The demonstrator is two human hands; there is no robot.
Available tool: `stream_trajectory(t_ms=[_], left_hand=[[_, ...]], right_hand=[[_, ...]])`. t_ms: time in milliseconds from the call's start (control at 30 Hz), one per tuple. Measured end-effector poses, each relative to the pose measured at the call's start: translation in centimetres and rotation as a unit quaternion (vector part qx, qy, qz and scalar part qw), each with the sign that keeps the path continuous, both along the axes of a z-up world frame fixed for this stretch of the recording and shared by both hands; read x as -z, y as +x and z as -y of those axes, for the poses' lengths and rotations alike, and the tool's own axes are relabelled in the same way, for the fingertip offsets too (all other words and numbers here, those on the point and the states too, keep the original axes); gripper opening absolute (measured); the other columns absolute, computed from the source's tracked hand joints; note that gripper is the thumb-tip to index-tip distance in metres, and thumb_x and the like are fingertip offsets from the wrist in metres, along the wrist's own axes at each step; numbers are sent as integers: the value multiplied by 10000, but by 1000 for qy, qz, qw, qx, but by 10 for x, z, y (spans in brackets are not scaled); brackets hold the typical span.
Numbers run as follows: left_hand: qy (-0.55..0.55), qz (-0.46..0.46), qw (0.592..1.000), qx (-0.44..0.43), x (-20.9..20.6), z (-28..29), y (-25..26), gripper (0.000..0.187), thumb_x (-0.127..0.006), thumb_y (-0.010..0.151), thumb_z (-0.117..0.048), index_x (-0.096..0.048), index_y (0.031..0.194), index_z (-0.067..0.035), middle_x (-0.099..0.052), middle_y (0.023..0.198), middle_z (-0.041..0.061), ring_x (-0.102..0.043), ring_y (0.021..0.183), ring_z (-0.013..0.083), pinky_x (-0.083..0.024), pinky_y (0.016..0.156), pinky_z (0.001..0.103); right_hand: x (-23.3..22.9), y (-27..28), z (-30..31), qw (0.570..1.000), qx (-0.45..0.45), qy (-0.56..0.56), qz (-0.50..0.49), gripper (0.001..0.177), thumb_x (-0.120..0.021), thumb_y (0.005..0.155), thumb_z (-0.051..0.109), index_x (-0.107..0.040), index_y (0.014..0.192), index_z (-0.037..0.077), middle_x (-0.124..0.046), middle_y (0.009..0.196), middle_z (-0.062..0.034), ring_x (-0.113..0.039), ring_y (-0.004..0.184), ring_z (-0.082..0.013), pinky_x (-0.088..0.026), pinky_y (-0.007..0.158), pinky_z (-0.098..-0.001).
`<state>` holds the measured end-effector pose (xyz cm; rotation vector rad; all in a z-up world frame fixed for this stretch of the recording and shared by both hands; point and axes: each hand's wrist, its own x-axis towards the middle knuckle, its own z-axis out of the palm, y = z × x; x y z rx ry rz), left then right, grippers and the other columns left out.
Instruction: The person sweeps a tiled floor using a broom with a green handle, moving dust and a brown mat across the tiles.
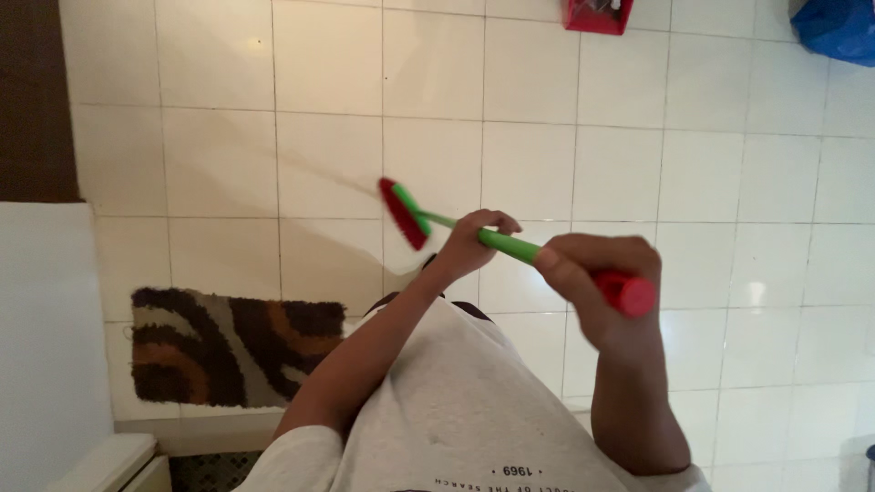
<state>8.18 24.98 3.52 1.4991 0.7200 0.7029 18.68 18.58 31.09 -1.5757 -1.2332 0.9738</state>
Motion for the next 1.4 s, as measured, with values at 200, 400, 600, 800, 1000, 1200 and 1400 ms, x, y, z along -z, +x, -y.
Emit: stream_trajectory(t_ms=[200,400,600,800,1000,1200,1400], left_hand=[[-79,15,995,52,-23,-19,33,95,-624,1002,-59,-715,974,-55,-716,957,84,-657,927,192,-544,843,363],[54,-5,998,40,-57,-33,28,50,-654,947,4,-653,917,-35,-711,867,92,-614,892,239,-522,824,372],[95,19,995,17,-87,-52,-2,106,-663,899,-40,-611,959,-110,-761,866,-15,-746,809,171,-564,683,329],[124,-187,974,-27,-39,-109,-95,148,-765,858,-179,-669,969,-158,-681,678,73,-672,600,266,-528,566,395],[73,-315,945,-51,33,-148,-213,138,-746,882,-202,-738,1007,-145,-702,722,108,-684,622,303,-535,600,414],[-55,-336,923,-180,93,-154,-232,285,-741,926,-362,-746,979,-83,-757,900,74,-744,833,263,-586,749,388],[23,-195,980,-21,56,-169,-152,207,-731,931,-294,-757,935,-88,-764,921,86,-729,841,237,-574,773,380]], right_hand=[[-2,-9,6,995,-24,41,85,201,-665,877,-25,-585,693,-18,-546,602,-24,-424,501,-100,-335,471,-284],[-31,0,7,988,-97,106,65,178,-647,829,-63,-533,699,-20,-570,659,-77,-497,542,-152,-390,511,-289],[-46,42,-16,930,-204,265,-154,335,-523,967,65,-448,642,35,-519,585,-75,-500,476,-194,-512,530,-383],[27,15,-77,929,-115,182,-301,451,-405,1142,142,-418,697,77,-391,567,-33,-369,530,-163,-381,592,-334],[127,-74,-154,929,-37,-1,-369,276,-551,1004,80,-634,756,-6,-605,736,-105,-592,774,-212,-527,830,-376],[128,-124,-166,970,-40,-88,-223,334,-581,984,100,-630,674,-16,-560,640,-53,-410,582,-107,-327,525,-287],[29,-112,-152,991,23,-58,-120,366,-575,959,71,-562,604,-16,-478,577,-2,-362,548,-81,-288,504,-277]])
